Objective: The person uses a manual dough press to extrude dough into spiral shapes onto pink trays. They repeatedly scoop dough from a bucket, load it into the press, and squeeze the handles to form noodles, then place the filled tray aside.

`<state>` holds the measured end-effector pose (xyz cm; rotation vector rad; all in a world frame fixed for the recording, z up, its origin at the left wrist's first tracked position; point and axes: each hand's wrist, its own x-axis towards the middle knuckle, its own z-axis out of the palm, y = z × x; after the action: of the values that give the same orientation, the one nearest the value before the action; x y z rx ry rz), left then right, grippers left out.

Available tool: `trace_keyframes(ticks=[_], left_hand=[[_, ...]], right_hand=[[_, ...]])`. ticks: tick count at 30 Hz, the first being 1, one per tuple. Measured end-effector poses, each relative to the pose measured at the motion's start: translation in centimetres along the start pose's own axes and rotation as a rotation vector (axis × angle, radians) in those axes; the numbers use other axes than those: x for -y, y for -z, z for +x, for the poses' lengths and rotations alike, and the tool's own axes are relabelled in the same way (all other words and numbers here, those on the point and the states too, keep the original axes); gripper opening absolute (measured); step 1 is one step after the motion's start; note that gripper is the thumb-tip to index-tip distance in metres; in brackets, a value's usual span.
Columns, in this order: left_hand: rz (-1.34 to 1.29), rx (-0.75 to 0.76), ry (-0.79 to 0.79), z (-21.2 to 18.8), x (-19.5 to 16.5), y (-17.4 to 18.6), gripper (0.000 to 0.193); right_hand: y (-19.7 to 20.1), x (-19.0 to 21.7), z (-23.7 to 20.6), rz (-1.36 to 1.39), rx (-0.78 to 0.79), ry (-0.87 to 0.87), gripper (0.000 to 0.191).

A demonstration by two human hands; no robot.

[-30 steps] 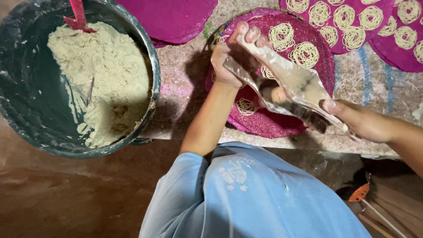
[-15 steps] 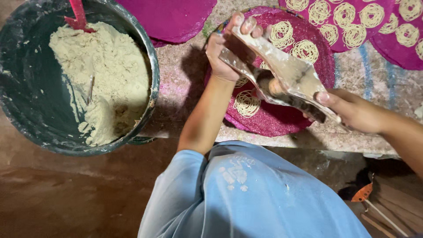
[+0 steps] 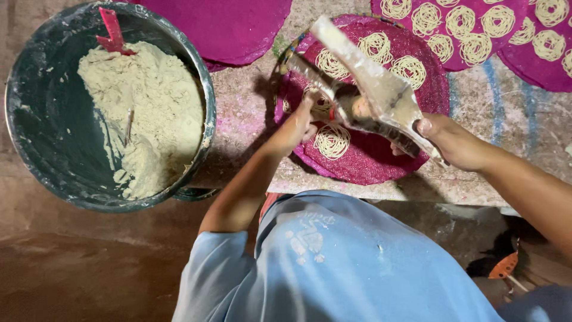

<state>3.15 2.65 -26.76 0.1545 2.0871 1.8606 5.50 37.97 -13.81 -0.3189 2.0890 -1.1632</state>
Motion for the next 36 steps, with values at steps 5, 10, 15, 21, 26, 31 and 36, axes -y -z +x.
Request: trace_keyframes(ticks=[5, 10, 15, 21, 26, 31, 36], left_hand=[[0.575, -0.023, -0.436, -8.3, -5.4, 0.6, 0.065], [-0.618, 0.02, -0.196, -5.7, -10.1, -0.2, 0.067], [-1.31, 0.616, -0.354, -0.2, -10.8, -4.2, 0.082], [-1.493, 0.617, -0.407, 3.0, -11.6, -8.9, 0.033], [-1.593, 0.571, -0.373, 4.0, -9.8, -8.7, 0.029], [-1.557, 0.49, -0.299, 3.6, -9.3, -10.7, 0.026], [-1.52, 0.54, -0.389, 5.4, -10.9, -10.3, 0.028]], right_hand=[[-0.1, -0.8, -1.4, 0.151, -0.06, 0.047, 0.095], [-0.7, -2.5, -6.0, 0.331, 0.106, 0.027, 0.096], [-3.0, -4.0, -9.8, 0.448, 0.135, -0.364, 0.089], [-1.3, -1.7, -11.8, 0.142, -0.063, -0.581, 0.086], [-3.8, -0.1, -10.2, -0.101, -0.028, -0.388, 0.093], [-3.3, 0.4, -11.9, -0.085, -0.024, -0.597, 0.089], [-2.8, 0.0, -11.1, -0.062, -0.196, -0.357, 0.085]])
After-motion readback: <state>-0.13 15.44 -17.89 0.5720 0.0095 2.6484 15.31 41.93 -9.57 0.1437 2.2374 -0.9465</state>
